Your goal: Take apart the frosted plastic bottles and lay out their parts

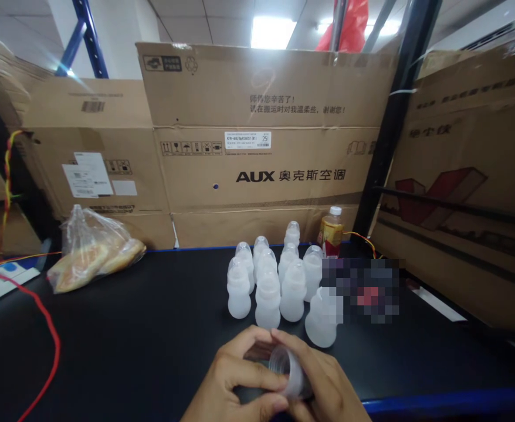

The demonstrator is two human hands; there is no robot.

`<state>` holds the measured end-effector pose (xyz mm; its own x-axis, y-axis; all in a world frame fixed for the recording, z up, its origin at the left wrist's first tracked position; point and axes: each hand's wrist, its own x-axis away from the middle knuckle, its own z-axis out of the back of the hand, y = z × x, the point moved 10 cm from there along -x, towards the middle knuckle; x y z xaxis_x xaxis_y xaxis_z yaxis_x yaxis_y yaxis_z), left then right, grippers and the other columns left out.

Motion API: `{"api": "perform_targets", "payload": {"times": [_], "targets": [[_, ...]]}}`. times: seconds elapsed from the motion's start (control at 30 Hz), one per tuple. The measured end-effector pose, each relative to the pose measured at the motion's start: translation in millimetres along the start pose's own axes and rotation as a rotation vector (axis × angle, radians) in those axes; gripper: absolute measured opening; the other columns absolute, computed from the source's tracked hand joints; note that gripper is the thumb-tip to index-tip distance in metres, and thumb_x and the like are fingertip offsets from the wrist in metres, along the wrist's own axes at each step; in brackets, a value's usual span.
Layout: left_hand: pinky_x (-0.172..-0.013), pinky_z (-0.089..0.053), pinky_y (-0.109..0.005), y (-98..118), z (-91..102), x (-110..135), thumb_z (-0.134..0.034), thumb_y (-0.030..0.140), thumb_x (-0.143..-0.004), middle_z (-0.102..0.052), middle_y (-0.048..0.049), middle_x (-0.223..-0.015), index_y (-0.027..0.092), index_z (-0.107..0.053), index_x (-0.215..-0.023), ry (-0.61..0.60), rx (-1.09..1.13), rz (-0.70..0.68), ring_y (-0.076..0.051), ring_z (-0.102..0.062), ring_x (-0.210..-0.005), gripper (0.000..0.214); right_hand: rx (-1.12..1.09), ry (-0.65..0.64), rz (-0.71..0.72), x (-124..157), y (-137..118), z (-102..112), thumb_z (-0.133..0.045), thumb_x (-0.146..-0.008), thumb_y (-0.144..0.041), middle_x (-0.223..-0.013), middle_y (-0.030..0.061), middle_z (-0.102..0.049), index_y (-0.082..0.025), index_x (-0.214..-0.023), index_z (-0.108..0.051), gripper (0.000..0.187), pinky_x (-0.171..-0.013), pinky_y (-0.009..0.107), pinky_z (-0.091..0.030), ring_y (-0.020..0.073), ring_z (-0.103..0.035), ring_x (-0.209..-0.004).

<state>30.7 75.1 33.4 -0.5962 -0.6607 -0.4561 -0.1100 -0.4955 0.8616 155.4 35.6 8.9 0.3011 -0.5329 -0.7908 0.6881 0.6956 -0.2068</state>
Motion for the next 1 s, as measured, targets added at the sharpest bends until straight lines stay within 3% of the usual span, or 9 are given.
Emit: {"api": "perform_targets", "payload": {"times": [0.1, 0.2, 0.3, 0.37, 0.47, 0.7, 0.83, 1.0], "targets": [[-0.103, -0.058, -0.039, -5.2, 9.0, 3.4, -0.087, 0.028, -0.088, -0.072, -0.01, -0.127, 0.029, -0.091, -0.097, 0.07, -0.059, -0.011, -0.028, -0.075, -0.115, 0.009, 0.024, 0.016, -0.049, -6.3, -0.9, 1.8, -0.043, -0.09, -0.013, -0.113, 0.0067, -0.085, -0.022, -0.145, -0.048, 0.056, -0.078, 0.023, -0.066, 0.0188, -0.086, -0.087], [-0.097, -0.062, -0.038, -1.6, 10.7, 4.1, -0.076, 0.01, -0.084, -0.072, -0.0115, -0.123, 0.023, -0.086, -0.087, 0.088, -0.151, -0.035, -0.028, -0.078, -0.11, 0.016, 0.138, 0.064, -0.043, -13.7, -7.6, 8.6, -0.034, -0.111, -0.026, -0.087, 0.0046, -0.083, -0.021, -0.128, -0.05, 0.023, -0.06, 0.022, -0.064, 0.0189, -0.082, -0.063], [-0.09, -0.064, -0.035, 9.3, 7.9, 1.2, -0.07, 0.003, -0.079, -0.076, -0.0117, -0.113, 0.019, -0.078, -0.072, 0.113, -0.272, -0.08, -0.026, -0.08, -0.102, 0.02, 0.234, 0.068, 0.049, -18.8, -17.5, 8.5, -0.014, -0.12, -0.04, -0.083, 0.0085, -0.083, -0.017, -0.129, -0.047, 0.042, -0.056, 0.025, -0.063, 0.0219, -0.083, -0.063], [-0.084, -0.064, -0.031, 15.2, 7.7, -1.5, -0.066, 0.0, -0.075, -0.077, -0.0106, -0.108, 0.019, -0.074, -0.066, 0.16, -0.366, -0.092, -0.024, -0.081, -0.095, 0.022, 0.241, 0.051, 0.056, -21.4, -16.9, 6.1, -0.01, -0.121, -0.041, -0.084, 0.0082, -0.084, -0.017, -0.13, -0.046, 0.044, -0.057, 0.025, -0.064, 0.0217, -0.084, -0.065], [-0.077, -0.062, -0.027, 14.6, 8.9, -4.7, -0.066, -0.001, -0.07, -0.078, -0.0098, -0.105, 0.019, -0.073, -0.064, 0.212, -0.413, -0.059, -0.023, -0.081, -0.091, 0.022, 0.241, 0.012, 0.05, -24.9, -15.2, 0.9, -0.008, -0.121, -0.038, -0.085, 0.007, -0.083, -0.02, -0.125, -0.046, 0.043, -0.055, 0.025, -0.061, 0.0208, -0.084, -0.066], [-0.083, -0.06, -0.029, -15.8, 15.0, -1.5, -0.065, 0.005, -0.067, -0.075, -0.0075, -0.097, 0.02, -0.069, -0.058, 0.302, -0.249, 0.062, -0.023, -0.08, -0.092, 0.018, 0.229, -0.043, 0.035, -27.1, -14.3, -7.2, -0.01, -0.122, -0.036, -0.073, -0.0021, -0.072, -0.025, -0.114, -0.046, 0.038, -0.045, 0.028, -0.049, 0.0186, -0.078, -0.056], [-0.083, -0.059, -0.028, -31.8, 14.9, 1.7, -0.066, 0.008, -0.07, -0.073, -0.0086, -0.1, 0.019, -0.067, -0.059, 0.335, -0.142, 0.152, -0.023, -0.078, -0.094, 0.016, 0.205, -0.135, 0.0, -22.2, -7.9, -15.4, -0.019, -0.122, -0.034, -0.082, -0.002, -0.071, -0.027, -0.111, -0.05, 0.034, -0.049, 0.027, -0.049, 0.0172, -0.077, -0.062], [-0.074, -0.058, -0.024, -38.6, 14.9, 2.7, -0.071, 0.012, -0.072, -0.072, -0.009, -0.101, 0.017, -0.066, -0.056, 0.358, -0.04, 0.227, -0.019, -0.076, -0.085, 0.017, 0.168, -0.252, -0.012, -14.2, 0.1, -27.8, -0.025, -0.12, -0.027, -0.097, 0.0023, -0.073, -0.026, -0.12, -0.056, 0.032, -0.056, 0.025, -0.052, 0.0176, -0.076, -0.068]]}}
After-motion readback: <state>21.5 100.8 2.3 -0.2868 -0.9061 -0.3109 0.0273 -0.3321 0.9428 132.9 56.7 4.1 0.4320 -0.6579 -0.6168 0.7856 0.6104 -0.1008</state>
